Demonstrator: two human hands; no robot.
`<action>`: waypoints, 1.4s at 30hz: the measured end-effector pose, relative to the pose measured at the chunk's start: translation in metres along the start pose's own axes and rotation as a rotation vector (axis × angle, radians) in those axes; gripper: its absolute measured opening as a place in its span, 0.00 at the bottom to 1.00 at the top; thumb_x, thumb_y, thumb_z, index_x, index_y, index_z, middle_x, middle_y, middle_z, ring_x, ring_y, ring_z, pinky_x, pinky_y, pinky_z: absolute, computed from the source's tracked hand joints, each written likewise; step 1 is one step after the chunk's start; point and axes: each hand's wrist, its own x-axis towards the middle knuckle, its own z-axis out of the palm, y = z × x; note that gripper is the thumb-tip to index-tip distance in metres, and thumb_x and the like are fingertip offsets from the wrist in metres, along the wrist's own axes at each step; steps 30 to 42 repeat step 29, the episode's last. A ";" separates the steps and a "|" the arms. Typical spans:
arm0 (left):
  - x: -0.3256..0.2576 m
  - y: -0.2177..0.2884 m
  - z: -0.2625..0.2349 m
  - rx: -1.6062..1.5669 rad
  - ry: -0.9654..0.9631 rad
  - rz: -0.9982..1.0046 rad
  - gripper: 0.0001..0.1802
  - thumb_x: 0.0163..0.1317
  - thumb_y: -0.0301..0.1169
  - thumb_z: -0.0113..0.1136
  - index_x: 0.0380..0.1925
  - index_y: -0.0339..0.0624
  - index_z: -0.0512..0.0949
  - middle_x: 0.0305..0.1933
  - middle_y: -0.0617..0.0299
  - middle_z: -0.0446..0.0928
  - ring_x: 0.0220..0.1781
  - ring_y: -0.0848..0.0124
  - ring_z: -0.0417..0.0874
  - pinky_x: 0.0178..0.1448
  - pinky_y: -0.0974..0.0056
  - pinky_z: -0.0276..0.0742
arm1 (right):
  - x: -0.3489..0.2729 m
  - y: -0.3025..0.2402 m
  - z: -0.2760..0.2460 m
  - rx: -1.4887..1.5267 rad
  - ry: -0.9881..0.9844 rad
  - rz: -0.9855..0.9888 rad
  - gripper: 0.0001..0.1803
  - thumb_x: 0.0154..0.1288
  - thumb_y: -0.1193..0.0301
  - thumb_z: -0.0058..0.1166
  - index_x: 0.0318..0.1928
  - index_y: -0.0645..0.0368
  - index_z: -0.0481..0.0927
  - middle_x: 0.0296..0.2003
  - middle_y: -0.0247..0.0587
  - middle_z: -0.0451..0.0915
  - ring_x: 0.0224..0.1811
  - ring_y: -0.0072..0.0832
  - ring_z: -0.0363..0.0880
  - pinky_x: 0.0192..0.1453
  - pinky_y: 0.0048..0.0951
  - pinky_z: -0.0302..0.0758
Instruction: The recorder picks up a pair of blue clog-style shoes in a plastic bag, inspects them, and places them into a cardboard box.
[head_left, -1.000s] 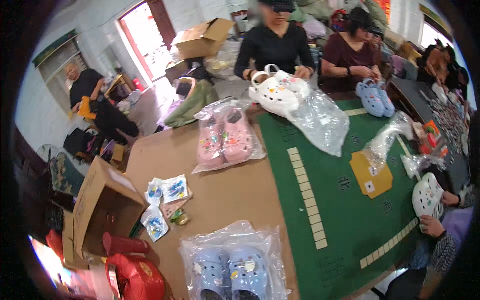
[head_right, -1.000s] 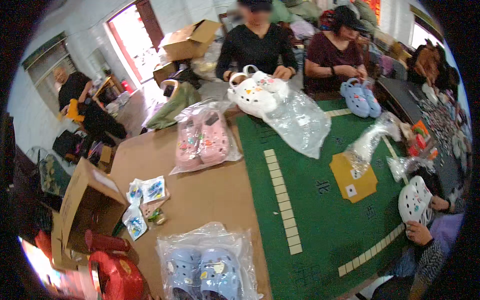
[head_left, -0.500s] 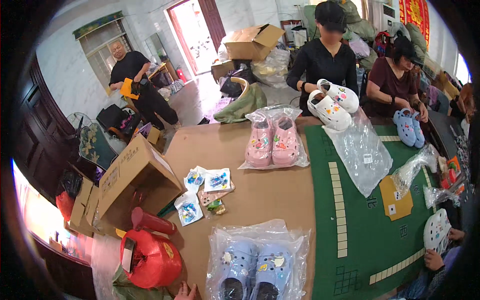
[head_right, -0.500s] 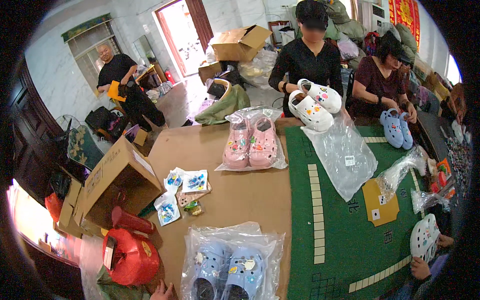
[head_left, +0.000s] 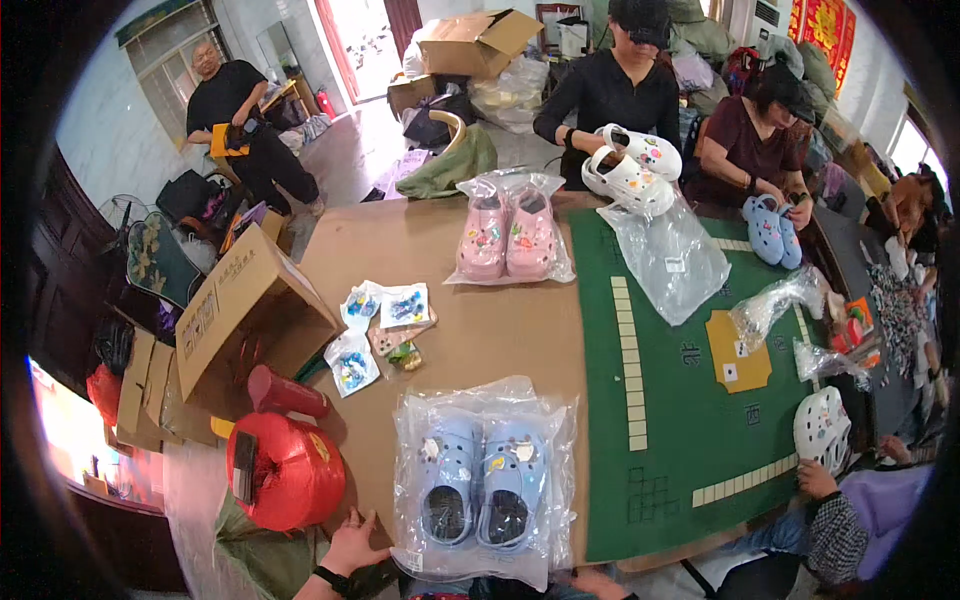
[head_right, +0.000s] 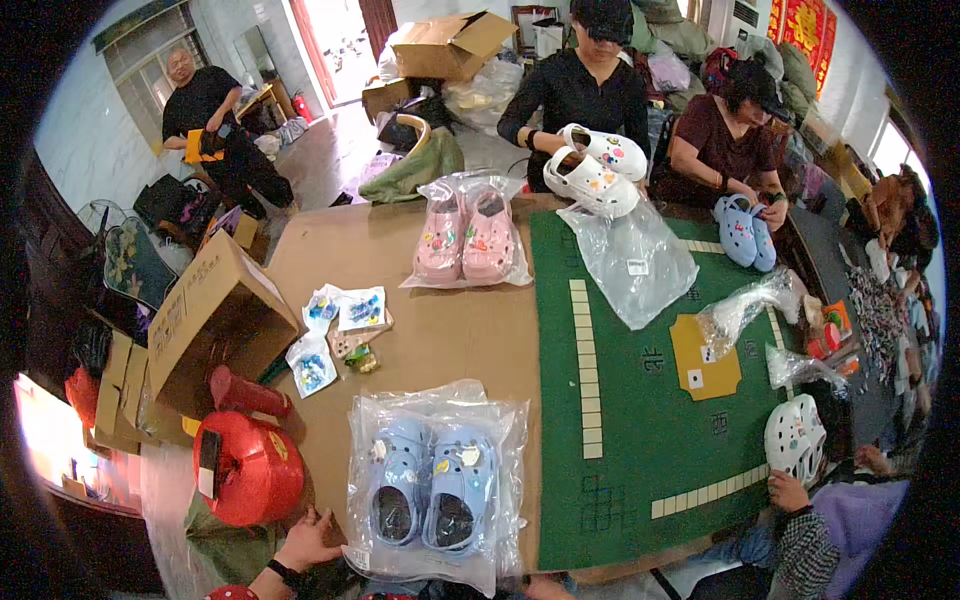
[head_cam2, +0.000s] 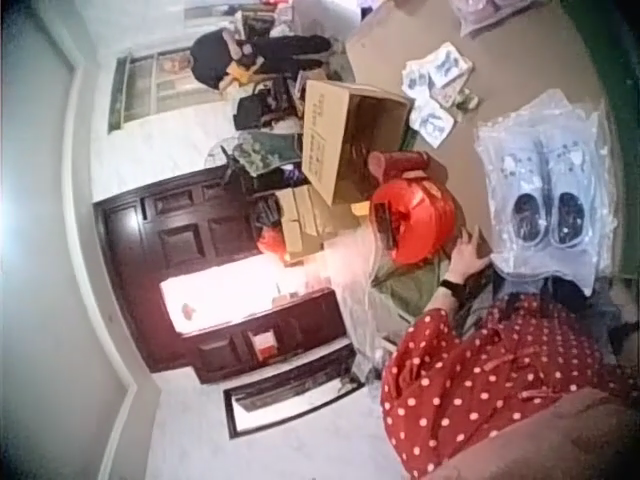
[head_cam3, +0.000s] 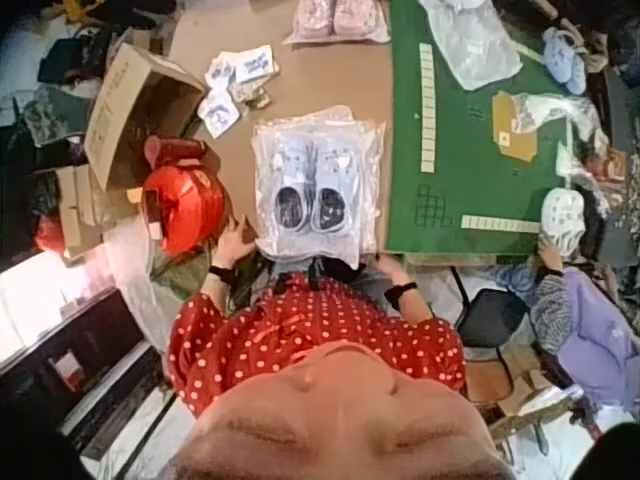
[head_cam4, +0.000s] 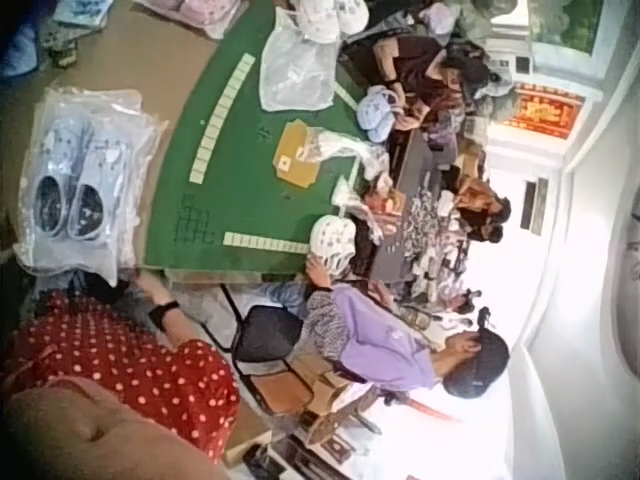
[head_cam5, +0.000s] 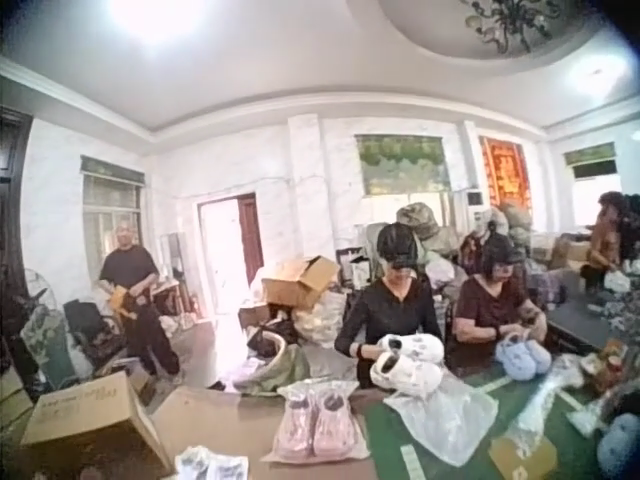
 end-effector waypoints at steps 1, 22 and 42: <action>0.003 0.001 0.000 -0.011 0.003 0.020 0.56 0.44 0.66 0.63 0.69 0.43 0.63 0.65 0.17 0.58 0.60 0.29 0.71 0.61 0.49 0.75 | 0.005 0.006 -0.007 -0.325 -0.103 -0.091 0.24 0.66 0.60 0.55 0.56 0.63 0.78 0.51 0.39 0.83 0.53 0.30 0.78 0.58 0.32 0.72; -0.019 -0.024 0.035 0.041 0.389 0.067 0.36 0.50 0.59 0.65 0.54 0.50 0.80 0.55 0.35 0.77 0.49 0.45 0.82 0.53 0.53 0.79 | 0.062 0.048 -0.036 -1.131 0.719 -0.100 0.16 0.58 0.60 0.57 0.41 0.58 0.80 0.41 0.50 0.81 0.41 0.44 0.81 0.42 0.43 0.77; -0.021 -0.072 0.062 -0.191 0.497 0.238 0.36 0.47 0.55 0.70 0.56 0.51 0.79 0.67 0.41 0.68 0.59 0.45 0.76 0.58 0.48 0.77 | 0.034 0.058 -0.016 -0.985 1.251 0.130 0.22 0.52 0.50 0.65 0.38 0.56 0.85 0.37 0.57 0.84 0.38 0.53 0.84 0.39 0.45 0.82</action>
